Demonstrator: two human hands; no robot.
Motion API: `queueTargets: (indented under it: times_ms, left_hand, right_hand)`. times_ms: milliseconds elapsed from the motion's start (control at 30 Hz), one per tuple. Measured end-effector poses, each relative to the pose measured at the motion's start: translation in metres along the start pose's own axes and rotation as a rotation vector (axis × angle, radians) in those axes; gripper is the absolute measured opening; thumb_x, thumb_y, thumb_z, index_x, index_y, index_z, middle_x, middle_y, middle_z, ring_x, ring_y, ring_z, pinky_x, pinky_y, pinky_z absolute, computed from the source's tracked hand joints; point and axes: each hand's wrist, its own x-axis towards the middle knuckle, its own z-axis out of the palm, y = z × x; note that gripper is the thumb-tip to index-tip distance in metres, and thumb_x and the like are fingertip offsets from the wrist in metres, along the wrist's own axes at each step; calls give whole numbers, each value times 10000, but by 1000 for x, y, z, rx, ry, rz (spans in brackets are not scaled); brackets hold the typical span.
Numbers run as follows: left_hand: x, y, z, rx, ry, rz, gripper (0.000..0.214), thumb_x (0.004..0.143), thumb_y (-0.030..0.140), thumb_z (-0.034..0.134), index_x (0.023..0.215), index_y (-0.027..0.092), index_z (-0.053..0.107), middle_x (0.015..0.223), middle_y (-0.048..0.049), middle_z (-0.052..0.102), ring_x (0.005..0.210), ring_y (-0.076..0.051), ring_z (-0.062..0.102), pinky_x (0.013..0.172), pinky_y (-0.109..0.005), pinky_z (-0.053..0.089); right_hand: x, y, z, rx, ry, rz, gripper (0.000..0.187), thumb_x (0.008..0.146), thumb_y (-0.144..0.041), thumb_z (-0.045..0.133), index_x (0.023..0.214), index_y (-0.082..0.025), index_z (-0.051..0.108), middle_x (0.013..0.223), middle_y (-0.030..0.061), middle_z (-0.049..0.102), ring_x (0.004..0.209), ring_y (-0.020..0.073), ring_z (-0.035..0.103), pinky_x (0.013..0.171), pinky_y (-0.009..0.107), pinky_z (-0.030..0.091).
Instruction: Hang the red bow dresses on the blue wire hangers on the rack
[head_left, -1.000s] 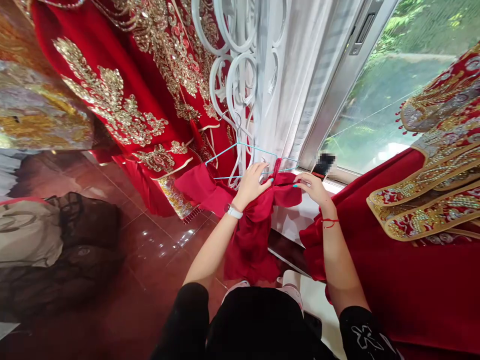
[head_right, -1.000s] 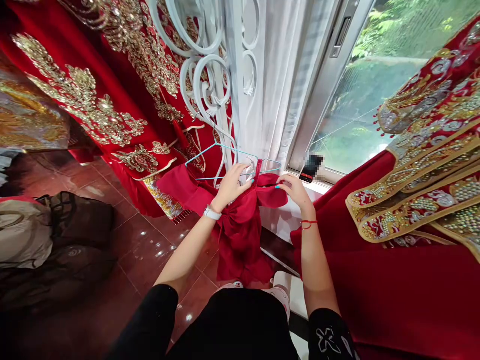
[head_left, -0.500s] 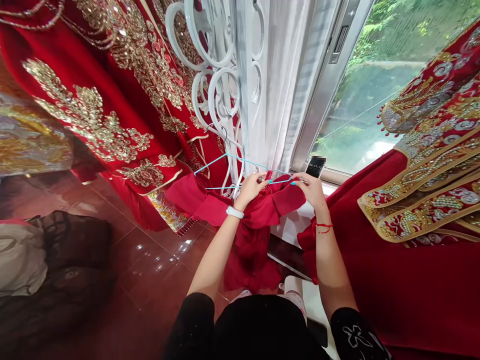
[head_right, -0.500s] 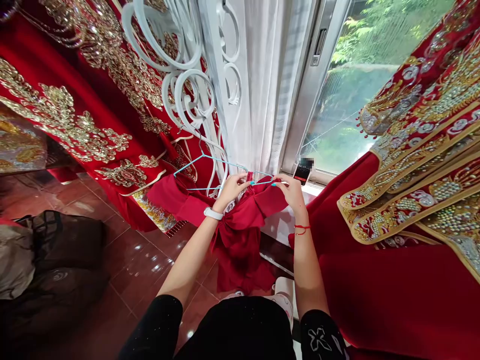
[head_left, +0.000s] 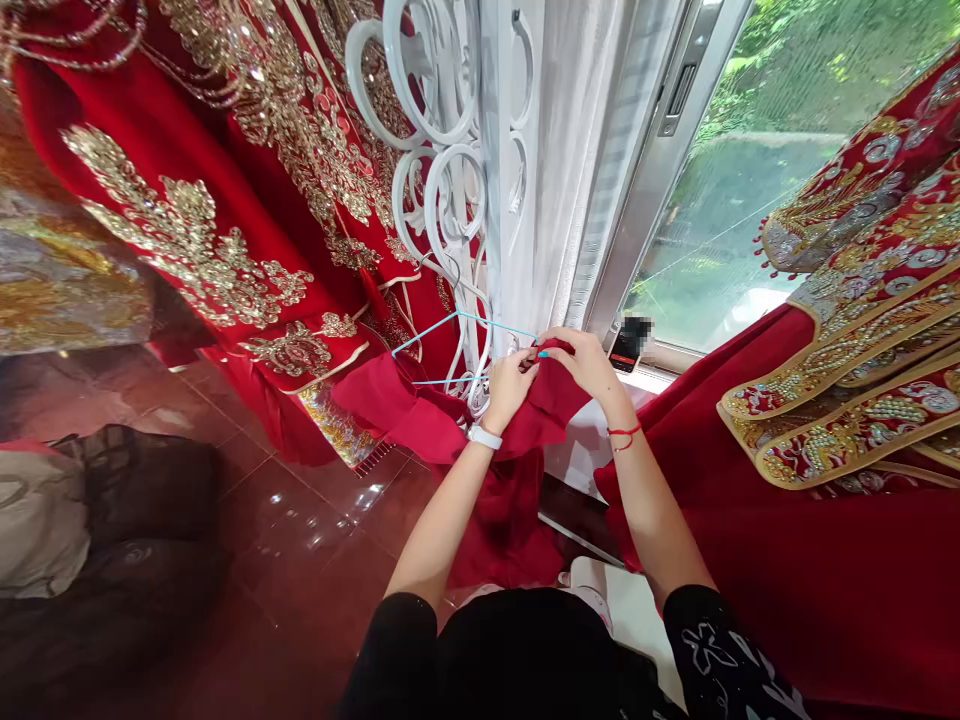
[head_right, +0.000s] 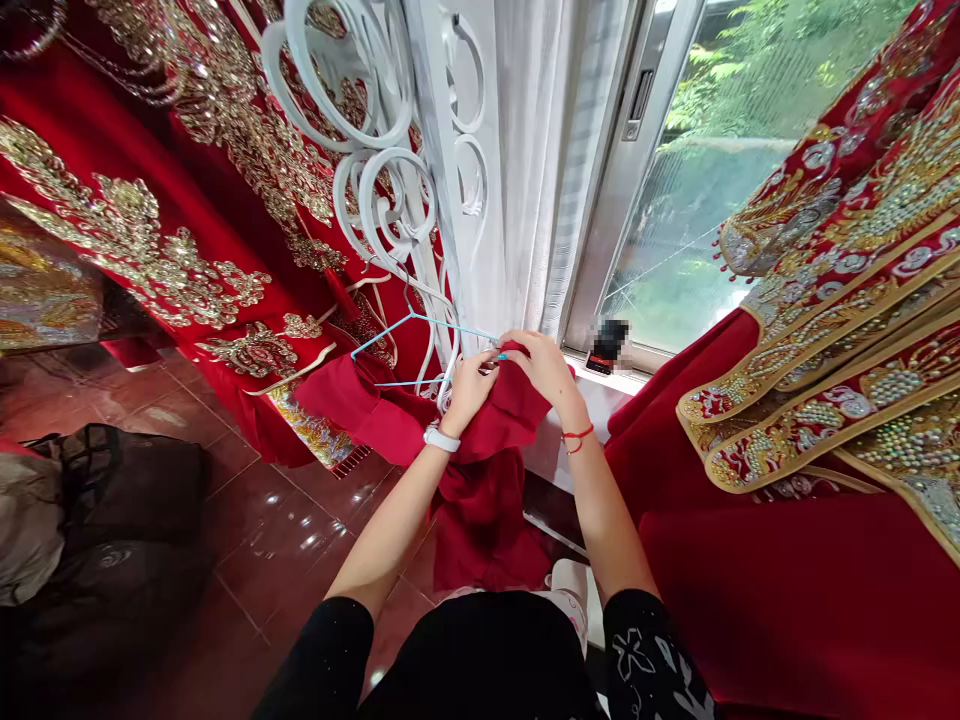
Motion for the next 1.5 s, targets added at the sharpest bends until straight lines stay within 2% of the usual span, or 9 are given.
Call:
queueTargets:
  times_ms: [233,467,667,833,933,1000,1100,1200,1500]
  left_hand:
    - [-39,-7,13,-2,112,190,392,1017,242,464,1376,165,598,1338,-163,663,1279,-264,613,1144,-473,466]
    - [-39,-18,10,-75,66,162,305,1006,212,490,1261,189,656,1309,-156,648,1281,-250,607,1147,-454,462]
    - [-68,-17,-30,-164,117,153,303,988,245,541,1256,223,681,1234,-106,668,1200,-218,633,1078,-392,494]
    - [-110,-37,-82,-111,492,30,236,940,225,529,1126,201,674,1084,-84,691,1014,-203,677,930,-361,556]
    - [-109,-45,-112,223,819,-66,291,888,260,624,1175,214,626,1155,-102,667,1113,-251,637,1016,-438,519]
    - [-97,-49,-127,411,903,-93,483,833,300,715,1287,218,572,1292,-140,628,1246,-299,578,1109,-500,455]
    - [-73,-57,-140,541,811,-110,679,781,339,775,1392,207,510,1406,-172,585,1360,-347,508,1198,-556,356]
    - [-60,-69,-147,557,654,-142,476,864,290,656,1325,197,584,1347,-160,648,1320,-339,556,1198,-554,364]
    - [-69,-73,-164,572,481,-108,473,909,179,501,1370,193,606,1435,-146,638,1368,-317,560,1173,-493,434]
  right_hand:
    - [-26,6,44,-48,502,134,282,882,-306,692,1156,-241,696,1075,76,673,1041,262,605,1014,436,481]
    - [-27,-16,53,-51,601,218,174,916,-338,606,1033,-242,692,1057,93,665,1057,274,583,1036,465,464]
    - [-91,2,60,167,747,360,218,891,-375,556,1018,-226,652,1003,95,698,950,230,667,910,398,556]
    - [-132,23,64,169,717,501,234,835,-387,606,999,-223,637,920,83,696,848,225,681,741,354,574]
    - [-115,13,56,3,763,397,344,879,-385,594,1186,-230,620,1114,127,677,1029,256,668,854,404,578]
    - [-89,3,54,-155,724,281,454,885,-379,618,1318,-248,578,1267,152,625,1193,291,605,1002,481,530]
    - [-44,-3,60,-333,591,195,505,868,-350,657,1360,-268,577,1379,167,551,1330,352,482,1128,600,400]
    - [-12,7,72,-368,500,221,367,890,-244,580,1249,-267,655,1282,159,585,1272,356,477,1096,611,401]
    - [4,26,75,-404,431,298,282,837,-147,567,1100,-203,652,988,154,643,985,315,543,938,522,481]
